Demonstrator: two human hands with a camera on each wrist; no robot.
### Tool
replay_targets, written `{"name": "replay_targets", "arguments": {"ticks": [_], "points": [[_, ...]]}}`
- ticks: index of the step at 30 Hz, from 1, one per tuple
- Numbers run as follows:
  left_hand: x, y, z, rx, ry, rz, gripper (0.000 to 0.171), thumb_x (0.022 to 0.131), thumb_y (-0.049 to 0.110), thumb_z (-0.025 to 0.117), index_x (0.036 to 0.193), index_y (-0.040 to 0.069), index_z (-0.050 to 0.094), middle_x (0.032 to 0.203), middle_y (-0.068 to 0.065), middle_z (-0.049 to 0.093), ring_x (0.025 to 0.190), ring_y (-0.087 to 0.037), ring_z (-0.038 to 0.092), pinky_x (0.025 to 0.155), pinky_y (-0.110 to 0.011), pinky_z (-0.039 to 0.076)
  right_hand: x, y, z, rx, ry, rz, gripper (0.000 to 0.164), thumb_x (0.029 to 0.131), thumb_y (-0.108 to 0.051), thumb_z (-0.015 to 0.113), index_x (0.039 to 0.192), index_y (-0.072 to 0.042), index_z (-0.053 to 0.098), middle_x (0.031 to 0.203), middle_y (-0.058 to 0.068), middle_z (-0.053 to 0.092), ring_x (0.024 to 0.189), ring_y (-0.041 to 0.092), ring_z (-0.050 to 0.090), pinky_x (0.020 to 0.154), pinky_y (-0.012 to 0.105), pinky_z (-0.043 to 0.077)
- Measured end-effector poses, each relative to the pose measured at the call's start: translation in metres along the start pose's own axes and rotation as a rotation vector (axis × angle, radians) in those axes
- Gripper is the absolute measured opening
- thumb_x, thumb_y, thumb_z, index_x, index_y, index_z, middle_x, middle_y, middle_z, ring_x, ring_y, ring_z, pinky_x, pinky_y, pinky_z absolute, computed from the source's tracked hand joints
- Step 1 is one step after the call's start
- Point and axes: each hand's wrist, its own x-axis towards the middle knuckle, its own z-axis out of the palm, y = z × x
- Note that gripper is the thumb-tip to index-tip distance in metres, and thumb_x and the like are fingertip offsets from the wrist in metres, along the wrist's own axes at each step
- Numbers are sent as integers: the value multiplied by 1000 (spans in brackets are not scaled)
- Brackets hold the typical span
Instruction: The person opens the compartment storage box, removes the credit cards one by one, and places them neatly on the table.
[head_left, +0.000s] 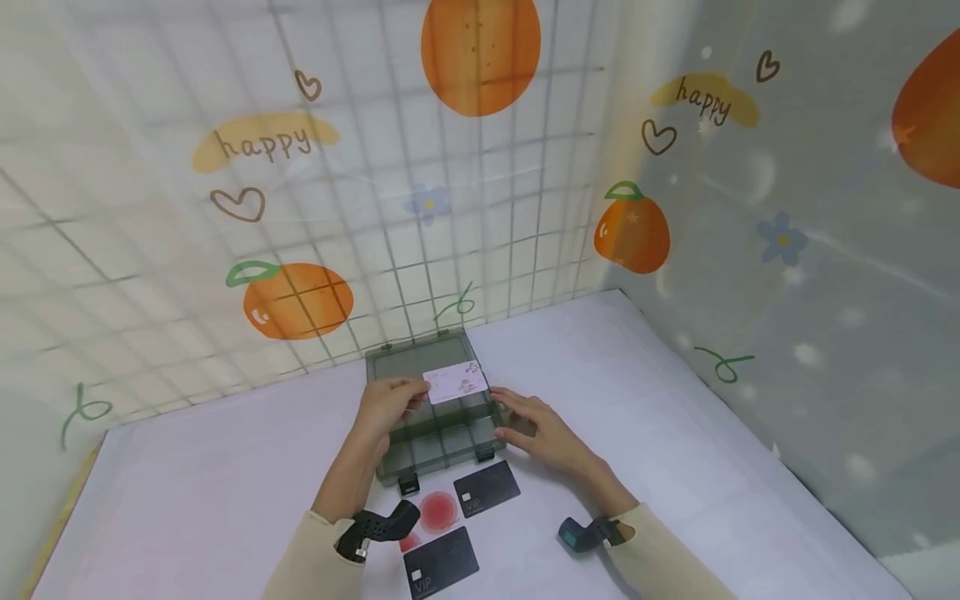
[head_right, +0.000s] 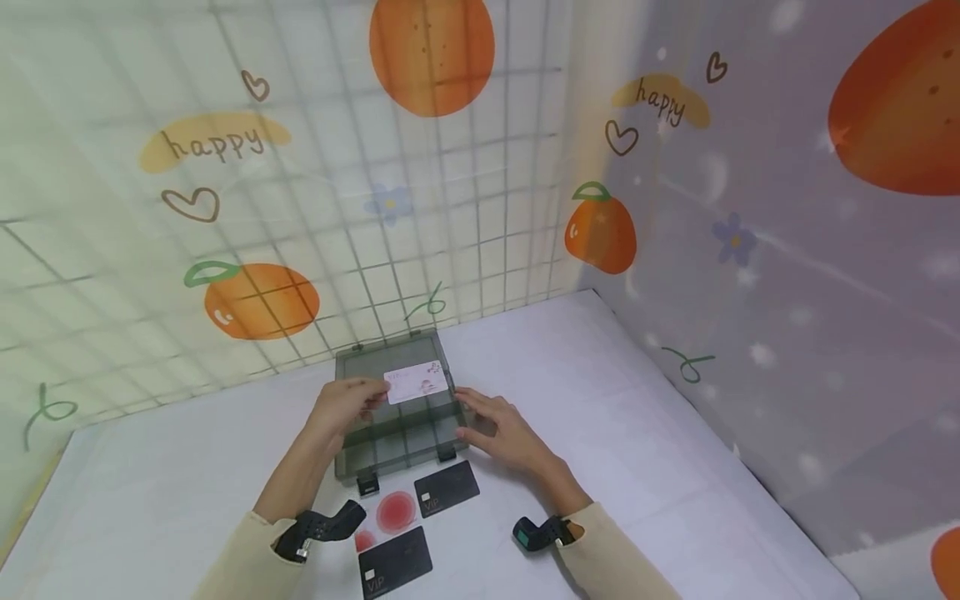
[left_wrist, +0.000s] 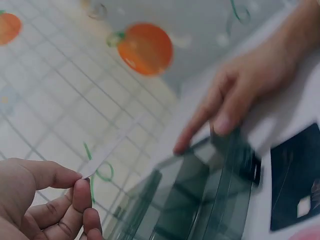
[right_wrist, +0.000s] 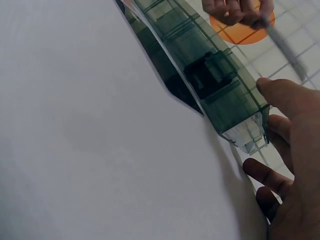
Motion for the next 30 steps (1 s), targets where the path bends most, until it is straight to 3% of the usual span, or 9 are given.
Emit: {"name": "replay_targets", "arguments": {"ticks": [5, 9, 13, 20, 24, 30], "points": [[-26, 3, 1, -59, -13, 23, 23, 94, 22, 70, 100, 1, 77, 90, -9, 73, 92, -28, 62, 80, -35, 50, 0, -1, -1, -5, -2, 26, 65, 95, -53, 62, 153, -34, 41, 159, -8, 36, 125, 15, 48, 106, 51, 38], [-45, 1, 4, -69, -9, 47, 22, 93, 23, 72, 97, 2, 78, 84, -4, 72, 85, -22, 61, 75, -31, 48, 0, -4, -1, -3, 9, 44, 63, 95, -50, 64, 153, -35, 42, 158, -9, 38, 117, 15, 51, 102, 50, 41], [-62, -4, 5, -62, 7, 61, 21, 92, 23, 73, 97, 3, 78, 84, -5, 71, 86, -24, 61, 74, -33, 49, 1, -4, 0, -2, 1, 47, 63, 96, -48, 64, 153, -36, 41, 159, -6, 37, 123, 17, 49, 102, 52, 41], [-85, -23, 16, -34, -3, 65, 23, 92, 29, 72, 95, 7, 78, 87, -9, 72, 89, -28, 62, 79, -39, 48, -5, 0, -5, -6, 2, 83, 59, 98, -41, 64, 153, -31, 44, 158, -16, 35, 132, 21, 45, 106, 56, 38], [-93, -36, 26, -9, -16, 58, 24, 92, 30, 72, 96, 8, 78, 87, -9, 73, 84, -24, 61, 76, -39, 49, -7, 1, -8, 13, 19, 71, 58, 98, -37, 65, 152, -26, 46, 159, -7, 37, 137, 26, 42, 108, 60, 34], [-109, -52, 31, 72, 20, 21, 23, 90, 31, 74, 95, 9, 79, 90, -3, 73, 94, -23, 62, 83, -42, 52, 1, 1, 0, 13, -16, 23, 64, 97, -49, 62, 154, -25, 43, 160, -3, 36, 137, 26, 41, 109, 59, 34]]}}
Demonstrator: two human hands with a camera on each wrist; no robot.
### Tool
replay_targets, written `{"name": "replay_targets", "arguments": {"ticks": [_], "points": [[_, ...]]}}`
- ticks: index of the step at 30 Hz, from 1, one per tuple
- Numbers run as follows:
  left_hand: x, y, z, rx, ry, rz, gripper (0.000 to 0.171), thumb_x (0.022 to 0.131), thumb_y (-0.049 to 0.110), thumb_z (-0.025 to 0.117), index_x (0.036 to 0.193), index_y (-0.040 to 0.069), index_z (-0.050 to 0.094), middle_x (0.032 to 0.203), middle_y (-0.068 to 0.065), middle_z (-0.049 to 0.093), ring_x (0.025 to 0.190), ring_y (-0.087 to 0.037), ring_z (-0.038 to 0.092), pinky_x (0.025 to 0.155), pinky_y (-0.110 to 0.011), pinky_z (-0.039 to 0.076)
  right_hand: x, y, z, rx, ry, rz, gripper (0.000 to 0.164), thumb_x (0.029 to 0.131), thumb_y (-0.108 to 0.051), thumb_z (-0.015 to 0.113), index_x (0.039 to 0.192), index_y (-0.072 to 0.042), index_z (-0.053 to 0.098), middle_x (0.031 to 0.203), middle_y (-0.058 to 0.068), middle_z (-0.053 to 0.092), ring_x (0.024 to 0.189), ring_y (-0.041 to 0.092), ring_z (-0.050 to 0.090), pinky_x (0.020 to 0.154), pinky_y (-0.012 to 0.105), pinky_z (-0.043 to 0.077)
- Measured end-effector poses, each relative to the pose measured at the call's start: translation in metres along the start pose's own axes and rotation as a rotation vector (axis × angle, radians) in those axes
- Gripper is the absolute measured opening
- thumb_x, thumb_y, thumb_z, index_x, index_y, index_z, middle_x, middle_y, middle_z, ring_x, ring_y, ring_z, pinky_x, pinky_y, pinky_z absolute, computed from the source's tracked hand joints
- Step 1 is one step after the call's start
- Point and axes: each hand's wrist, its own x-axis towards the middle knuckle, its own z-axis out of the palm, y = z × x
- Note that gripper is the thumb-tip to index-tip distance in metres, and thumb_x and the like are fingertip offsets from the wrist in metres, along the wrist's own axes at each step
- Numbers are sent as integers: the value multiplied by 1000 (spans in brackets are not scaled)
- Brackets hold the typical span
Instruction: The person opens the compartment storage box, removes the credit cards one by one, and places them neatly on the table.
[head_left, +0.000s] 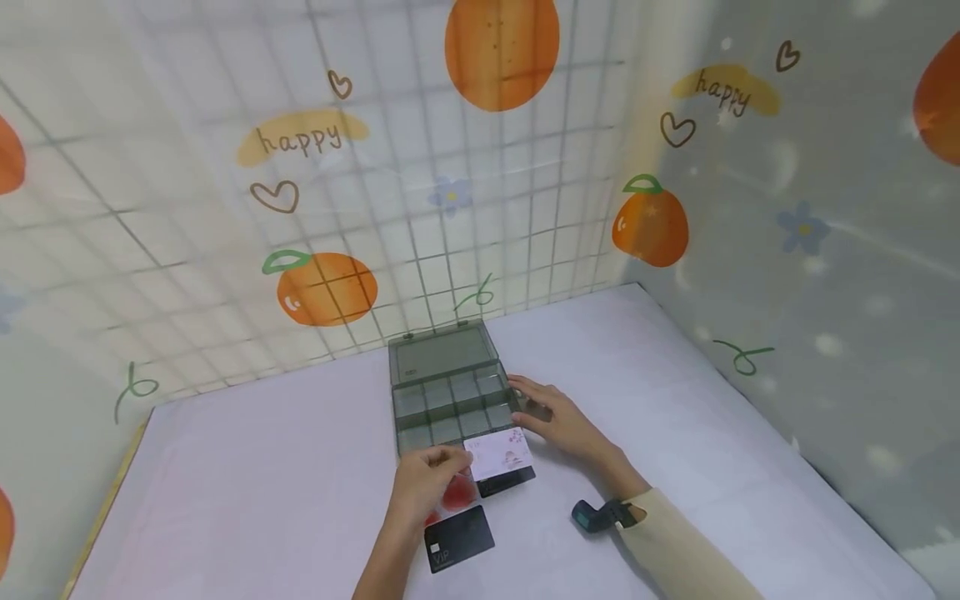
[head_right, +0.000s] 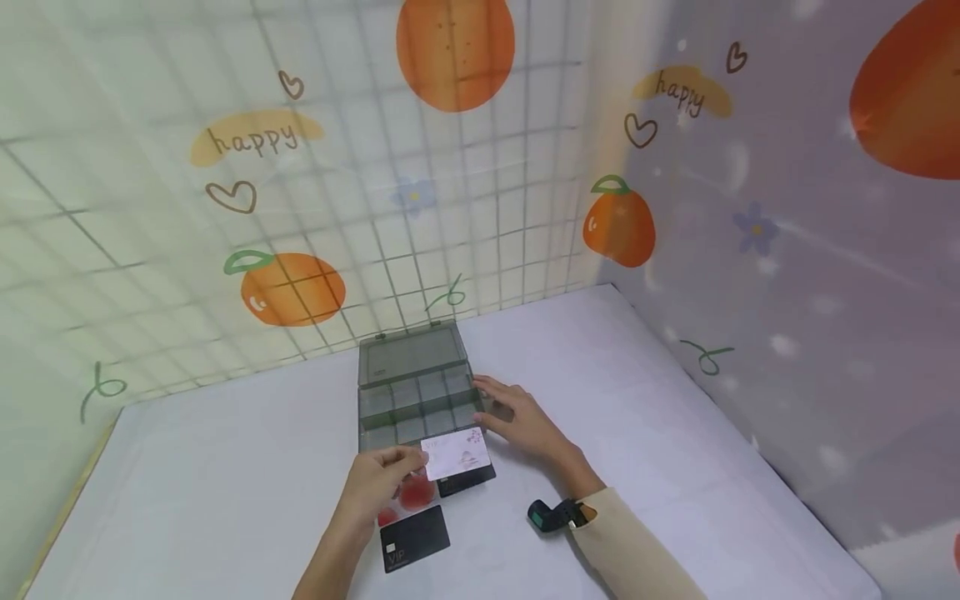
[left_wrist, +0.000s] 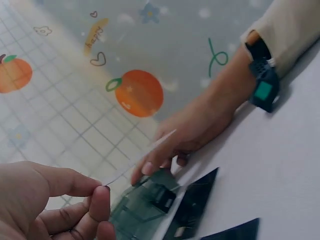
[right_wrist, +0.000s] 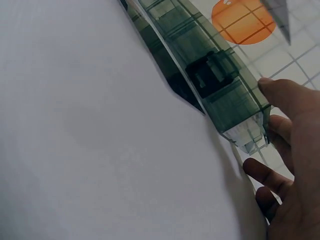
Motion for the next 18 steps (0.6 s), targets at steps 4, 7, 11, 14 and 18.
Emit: {"name": "replay_targets", "arguments": {"ticks": [4, 7, 11, 14, 18], "points": [[-8, -7, 8, 35, 0, 14, 21, 88, 30, 76, 93, 10, 80, 96, -1, 73, 94, -20, 61, 81, -41, 52, 1, 2, 0, 1, -1, -12, 65, 97, -49, 62, 154, -24, 43, 160, -4, 36, 136, 24, 43, 109, 57, 35], [-13, -12, 13, 27, -18, 38, 18, 88, 25, 76, 91, 8, 79, 89, 0, 74, 85, -17, 64, 75, -35, 53, 1, 2, 0, 3, 1, -25, 64, 97, -47, 63, 153, -22, 44, 160, -4, 36, 135, 24, 43, 108, 56, 35], [-19, -17, 20, 20, -36, 62, 14, 86, 21, 76, 85, 7, 79, 77, 0, 73, 76, -15, 65, 69, -30, 52, 1, 1, -1, 0, 3, -24, 64, 97, -47, 62, 153, -22, 44, 160, -5, 36, 136, 23, 42, 110, 55, 33], [-23, -22, 25, 69, -20, 88, 13, 85, 22, 77, 79, 10, 79, 72, 3, 71, 73, -12, 61, 66, -28, 47, 1, 0, -1, -2, 4, -14, 64, 97, -49, 62, 153, -24, 44, 160, -7, 36, 136, 21, 41, 111, 54, 31], [-28, -26, 29, 144, -1, 134, 13, 83, 23, 78, 76, 13, 78, 68, 7, 67, 70, -8, 56, 61, -27, 43, 0, -1, -1, 2, 7, -14, 64, 97, -48, 62, 153, -23, 44, 159, -7, 36, 135, 22, 42, 110, 55, 32]]}}
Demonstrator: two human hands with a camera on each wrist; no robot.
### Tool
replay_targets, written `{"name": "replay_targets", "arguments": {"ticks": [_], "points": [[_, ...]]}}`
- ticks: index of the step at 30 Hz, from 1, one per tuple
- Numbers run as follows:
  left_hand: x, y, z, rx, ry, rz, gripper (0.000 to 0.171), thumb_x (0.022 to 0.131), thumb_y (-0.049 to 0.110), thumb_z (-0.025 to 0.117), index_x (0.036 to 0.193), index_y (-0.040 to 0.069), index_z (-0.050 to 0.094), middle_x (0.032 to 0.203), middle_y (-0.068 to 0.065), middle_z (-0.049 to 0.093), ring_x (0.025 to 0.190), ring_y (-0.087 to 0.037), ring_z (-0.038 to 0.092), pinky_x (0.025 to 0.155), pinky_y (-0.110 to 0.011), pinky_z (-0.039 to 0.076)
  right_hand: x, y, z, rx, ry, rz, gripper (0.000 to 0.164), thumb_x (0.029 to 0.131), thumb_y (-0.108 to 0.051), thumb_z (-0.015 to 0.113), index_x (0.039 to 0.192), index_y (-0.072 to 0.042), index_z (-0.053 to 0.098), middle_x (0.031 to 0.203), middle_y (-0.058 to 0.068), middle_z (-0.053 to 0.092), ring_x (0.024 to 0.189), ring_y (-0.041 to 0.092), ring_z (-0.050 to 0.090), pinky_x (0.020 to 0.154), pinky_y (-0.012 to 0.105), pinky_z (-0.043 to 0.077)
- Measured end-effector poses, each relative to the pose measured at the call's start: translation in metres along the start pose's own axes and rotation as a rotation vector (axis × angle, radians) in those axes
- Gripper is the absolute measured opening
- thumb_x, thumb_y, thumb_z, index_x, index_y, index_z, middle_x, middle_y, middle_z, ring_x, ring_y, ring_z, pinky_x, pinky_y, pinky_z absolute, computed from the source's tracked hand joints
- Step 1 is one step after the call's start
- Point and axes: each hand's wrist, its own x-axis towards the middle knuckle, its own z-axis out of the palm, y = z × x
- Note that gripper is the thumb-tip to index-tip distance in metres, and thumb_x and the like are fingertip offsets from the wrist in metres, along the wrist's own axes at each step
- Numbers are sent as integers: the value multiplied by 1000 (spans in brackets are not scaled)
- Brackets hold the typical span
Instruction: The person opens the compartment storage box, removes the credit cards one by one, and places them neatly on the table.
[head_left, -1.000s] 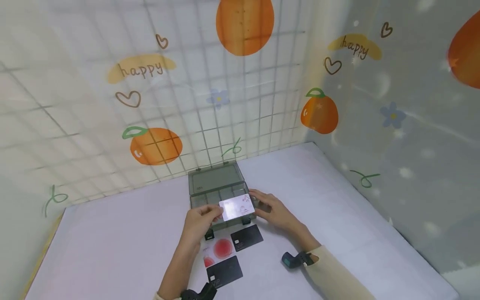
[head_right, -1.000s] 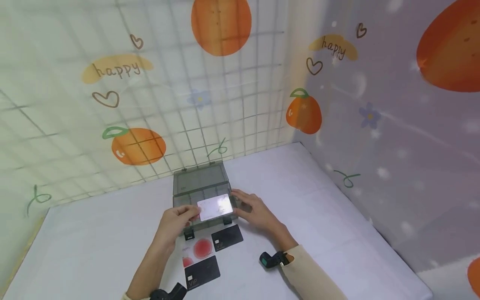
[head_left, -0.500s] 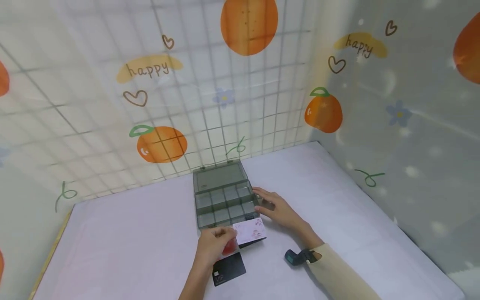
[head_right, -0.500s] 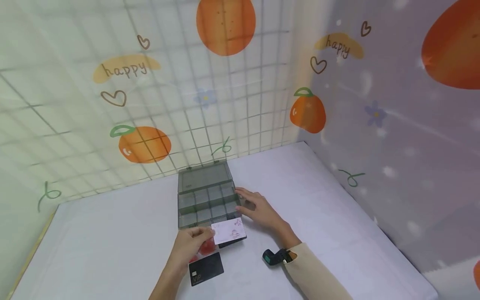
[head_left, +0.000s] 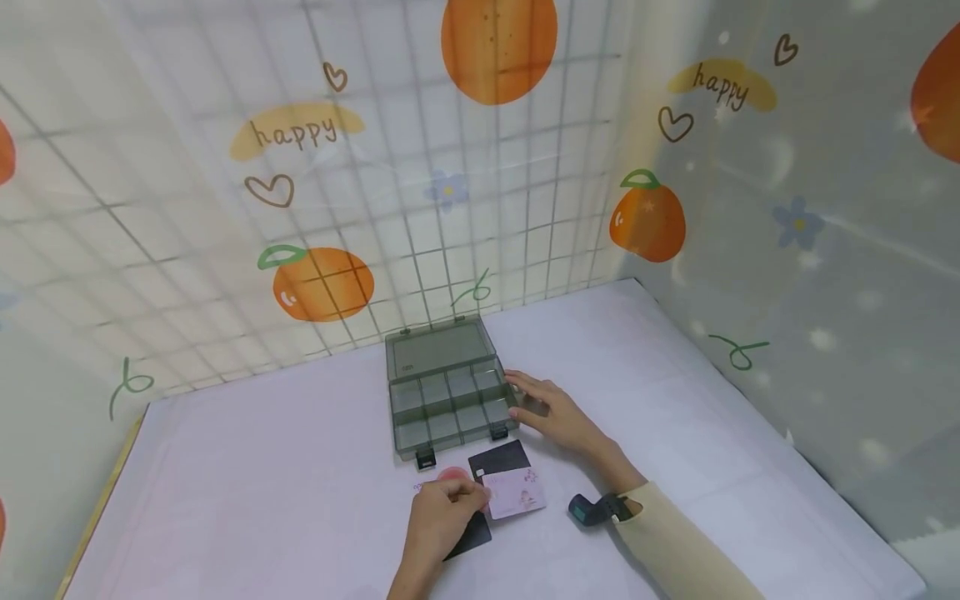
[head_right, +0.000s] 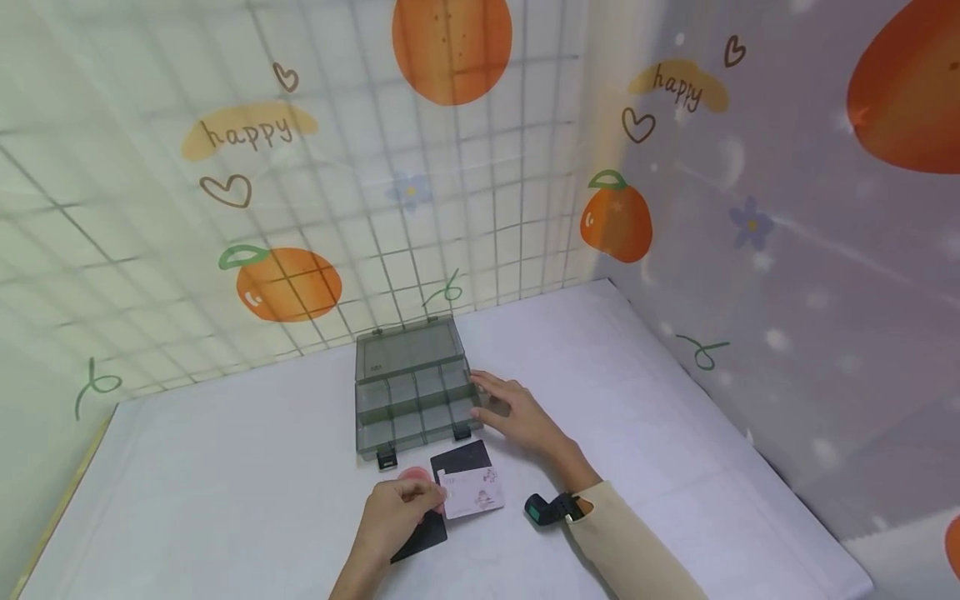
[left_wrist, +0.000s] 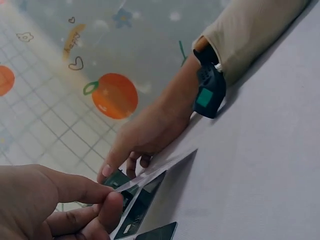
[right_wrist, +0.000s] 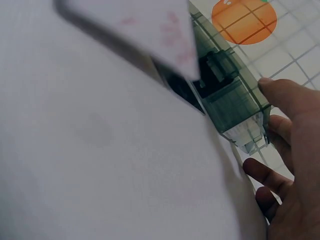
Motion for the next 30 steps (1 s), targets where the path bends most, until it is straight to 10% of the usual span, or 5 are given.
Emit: {"name": "replay_targets", "arguments": {"ticks": [30], "points": [[-13, 0, 10, 174, 84, 67, 21, 80, 18, 83, 63, 16, 71, 49, 12, 58, 50, -3, 51, 47, -24, 38, -5, 2, -1, -1, 2, -1, 63, 97, -45, 64, 153, -23, 45, 159, -7, 37, 135, 25, 44, 110, 56, 32]]}}
